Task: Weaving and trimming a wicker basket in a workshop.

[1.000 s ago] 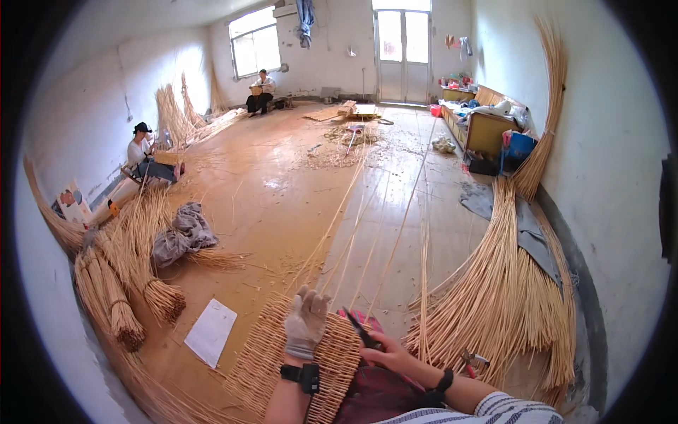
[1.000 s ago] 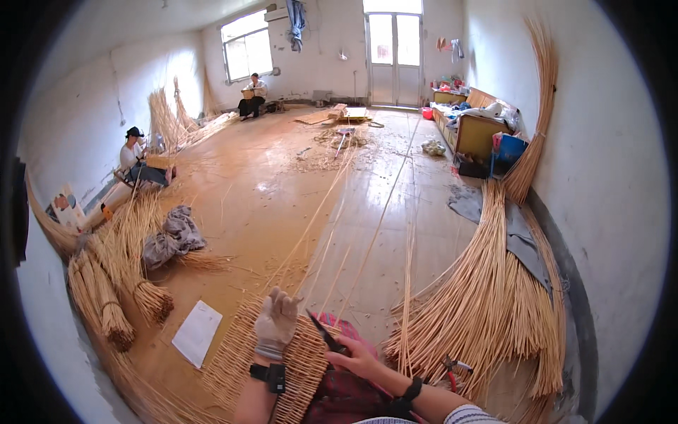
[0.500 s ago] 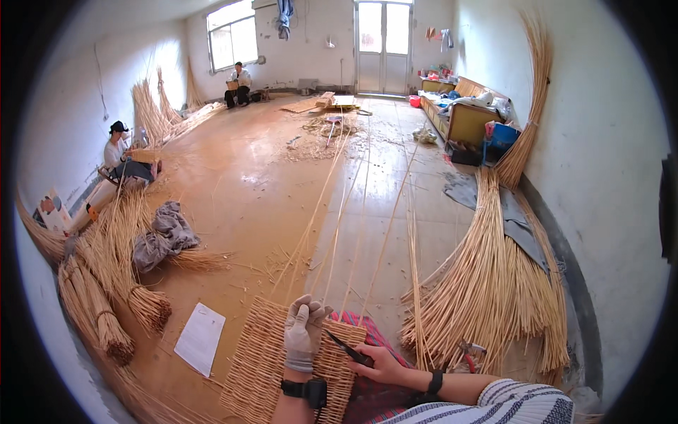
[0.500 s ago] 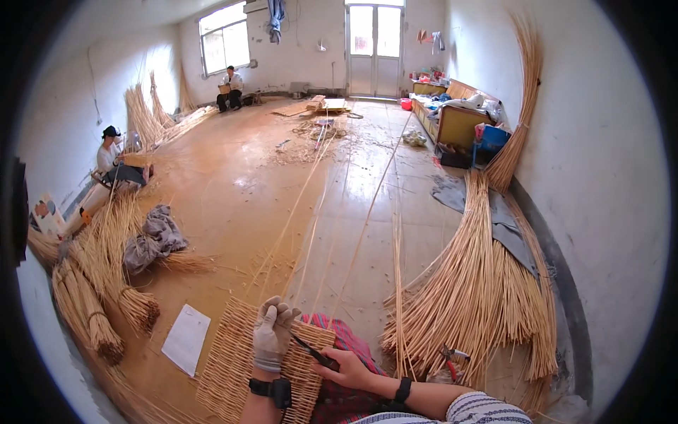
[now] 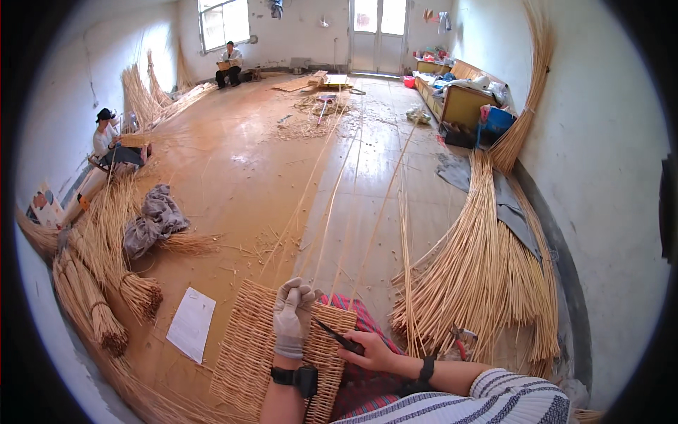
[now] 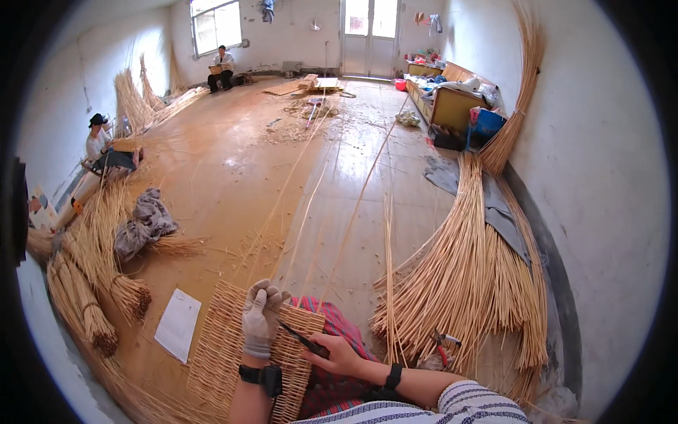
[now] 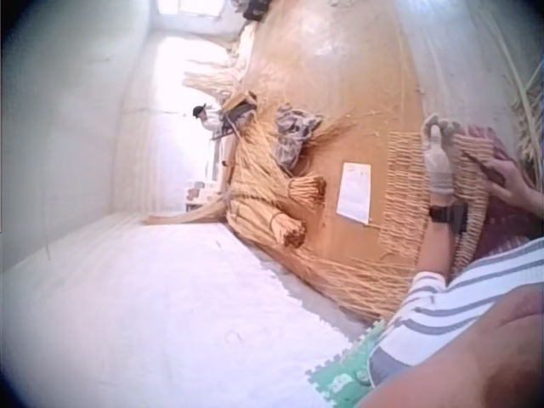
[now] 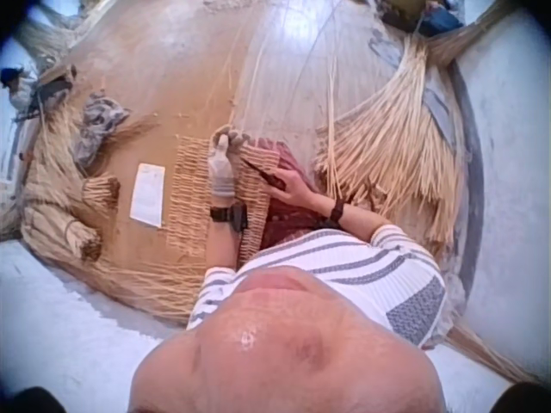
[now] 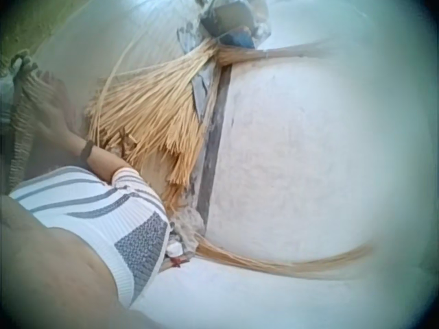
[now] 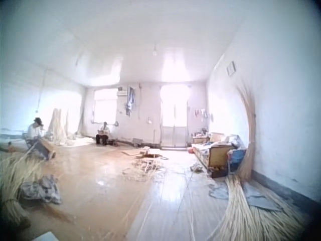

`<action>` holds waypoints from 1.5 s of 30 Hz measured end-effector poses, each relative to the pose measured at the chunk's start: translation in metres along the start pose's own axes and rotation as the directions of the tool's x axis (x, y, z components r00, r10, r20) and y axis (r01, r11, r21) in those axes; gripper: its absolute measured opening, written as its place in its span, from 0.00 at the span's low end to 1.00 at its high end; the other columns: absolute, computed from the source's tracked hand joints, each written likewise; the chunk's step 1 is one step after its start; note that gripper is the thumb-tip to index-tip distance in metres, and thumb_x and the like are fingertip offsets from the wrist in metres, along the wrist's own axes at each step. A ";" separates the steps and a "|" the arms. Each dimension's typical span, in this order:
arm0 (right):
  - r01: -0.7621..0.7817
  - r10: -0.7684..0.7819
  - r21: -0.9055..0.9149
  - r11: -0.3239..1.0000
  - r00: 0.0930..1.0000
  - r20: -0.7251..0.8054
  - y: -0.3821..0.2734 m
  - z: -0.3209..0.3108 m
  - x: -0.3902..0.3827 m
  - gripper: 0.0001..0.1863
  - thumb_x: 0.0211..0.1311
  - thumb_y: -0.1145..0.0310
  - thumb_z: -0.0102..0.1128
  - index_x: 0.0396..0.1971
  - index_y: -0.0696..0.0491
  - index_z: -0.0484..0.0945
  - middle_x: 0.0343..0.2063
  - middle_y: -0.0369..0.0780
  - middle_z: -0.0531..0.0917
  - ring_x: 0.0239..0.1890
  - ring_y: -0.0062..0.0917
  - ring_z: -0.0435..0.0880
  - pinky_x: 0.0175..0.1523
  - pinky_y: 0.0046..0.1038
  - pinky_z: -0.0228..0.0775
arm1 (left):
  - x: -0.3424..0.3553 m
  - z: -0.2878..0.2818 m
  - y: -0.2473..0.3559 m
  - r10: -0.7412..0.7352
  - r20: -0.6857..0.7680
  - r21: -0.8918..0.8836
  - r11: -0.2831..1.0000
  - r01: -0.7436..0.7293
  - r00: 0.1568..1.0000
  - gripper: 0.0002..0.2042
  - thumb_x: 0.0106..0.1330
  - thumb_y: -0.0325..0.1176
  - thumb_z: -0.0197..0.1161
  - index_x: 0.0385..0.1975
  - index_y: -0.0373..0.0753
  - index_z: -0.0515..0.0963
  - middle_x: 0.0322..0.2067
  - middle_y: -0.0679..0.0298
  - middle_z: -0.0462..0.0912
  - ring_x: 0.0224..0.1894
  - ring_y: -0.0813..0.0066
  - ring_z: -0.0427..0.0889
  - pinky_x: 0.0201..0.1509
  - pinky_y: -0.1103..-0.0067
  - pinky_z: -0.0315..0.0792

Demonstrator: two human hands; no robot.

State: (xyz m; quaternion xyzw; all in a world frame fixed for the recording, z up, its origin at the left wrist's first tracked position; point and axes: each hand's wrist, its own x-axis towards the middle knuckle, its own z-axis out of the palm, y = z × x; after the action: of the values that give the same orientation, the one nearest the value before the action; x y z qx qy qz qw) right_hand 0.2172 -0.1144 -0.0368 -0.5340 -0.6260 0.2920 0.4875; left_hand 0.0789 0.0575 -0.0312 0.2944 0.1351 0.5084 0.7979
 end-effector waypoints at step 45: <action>-0.114 0.135 0.309 0.944 0.990 -0.049 -0.029 -0.046 0.068 0.14 0.75 0.60 0.62 0.47 0.55 0.79 0.23 0.31 0.78 0.22 0.13 0.76 0.26 0.20 0.69 | -0.004 0.000 -0.005 -0.027 0.016 -0.028 0.999 0.027 1.000 0.11 0.79 0.26 0.54 0.56 0.35 0.77 0.42 0.59 0.87 0.43 0.68 0.88 0.63 0.55 0.79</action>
State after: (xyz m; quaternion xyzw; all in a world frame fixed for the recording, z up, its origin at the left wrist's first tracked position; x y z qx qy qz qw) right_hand 0.2518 -0.0641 0.0257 -0.5005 -0.5209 0.3968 0.5663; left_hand 0.0806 0.0524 -0.0345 0.2853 0.1257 0.4970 0.8098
